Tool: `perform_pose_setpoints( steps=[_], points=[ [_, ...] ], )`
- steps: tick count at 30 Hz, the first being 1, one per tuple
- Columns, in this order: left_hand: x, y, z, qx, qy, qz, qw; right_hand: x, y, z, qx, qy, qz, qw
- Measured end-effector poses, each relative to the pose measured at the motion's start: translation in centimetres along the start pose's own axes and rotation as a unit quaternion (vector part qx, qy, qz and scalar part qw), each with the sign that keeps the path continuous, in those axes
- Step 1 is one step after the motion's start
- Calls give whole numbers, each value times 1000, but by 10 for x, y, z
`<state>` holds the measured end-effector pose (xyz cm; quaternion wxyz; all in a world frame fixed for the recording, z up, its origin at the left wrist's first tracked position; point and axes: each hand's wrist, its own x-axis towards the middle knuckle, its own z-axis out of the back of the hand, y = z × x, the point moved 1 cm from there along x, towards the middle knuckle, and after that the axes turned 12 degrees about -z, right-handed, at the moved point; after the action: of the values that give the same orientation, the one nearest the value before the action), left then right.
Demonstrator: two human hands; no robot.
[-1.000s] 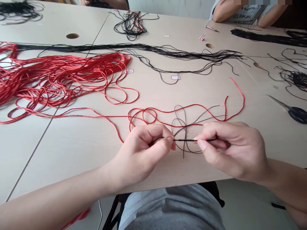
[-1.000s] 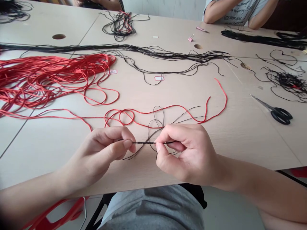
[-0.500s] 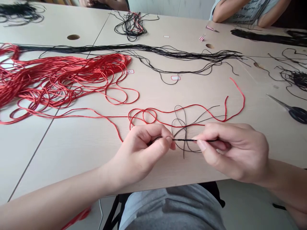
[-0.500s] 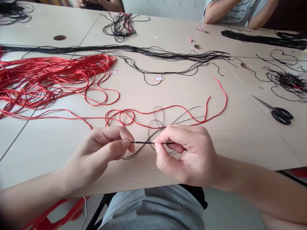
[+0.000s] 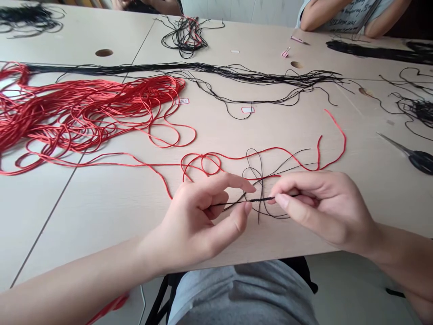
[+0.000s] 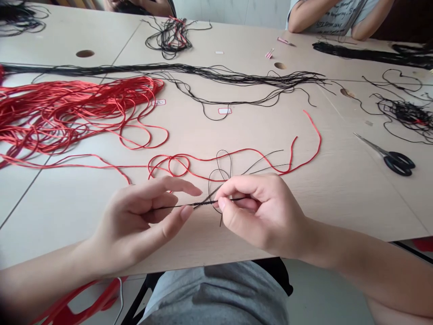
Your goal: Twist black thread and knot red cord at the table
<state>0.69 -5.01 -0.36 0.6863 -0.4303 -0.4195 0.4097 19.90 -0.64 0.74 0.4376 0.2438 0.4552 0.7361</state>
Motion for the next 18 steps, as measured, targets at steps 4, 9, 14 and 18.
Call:
perform_pose_setpoints(
  steps=[4,9,14,18],
  points=[
    [0,1,0,61,7,-41,997,1,-1,-2,45,41,-48,997],
    [1,1,0,101,-10,-66,993,2,-3,-1,78,81,-98,989],
    [1,1,-1,106,-27,-75,991,4,-3,1,91,131,-148,976],
    [2,1,-2,87,-23,-33,995,4,-4,-1,88,128,-99,983]
  ],
)
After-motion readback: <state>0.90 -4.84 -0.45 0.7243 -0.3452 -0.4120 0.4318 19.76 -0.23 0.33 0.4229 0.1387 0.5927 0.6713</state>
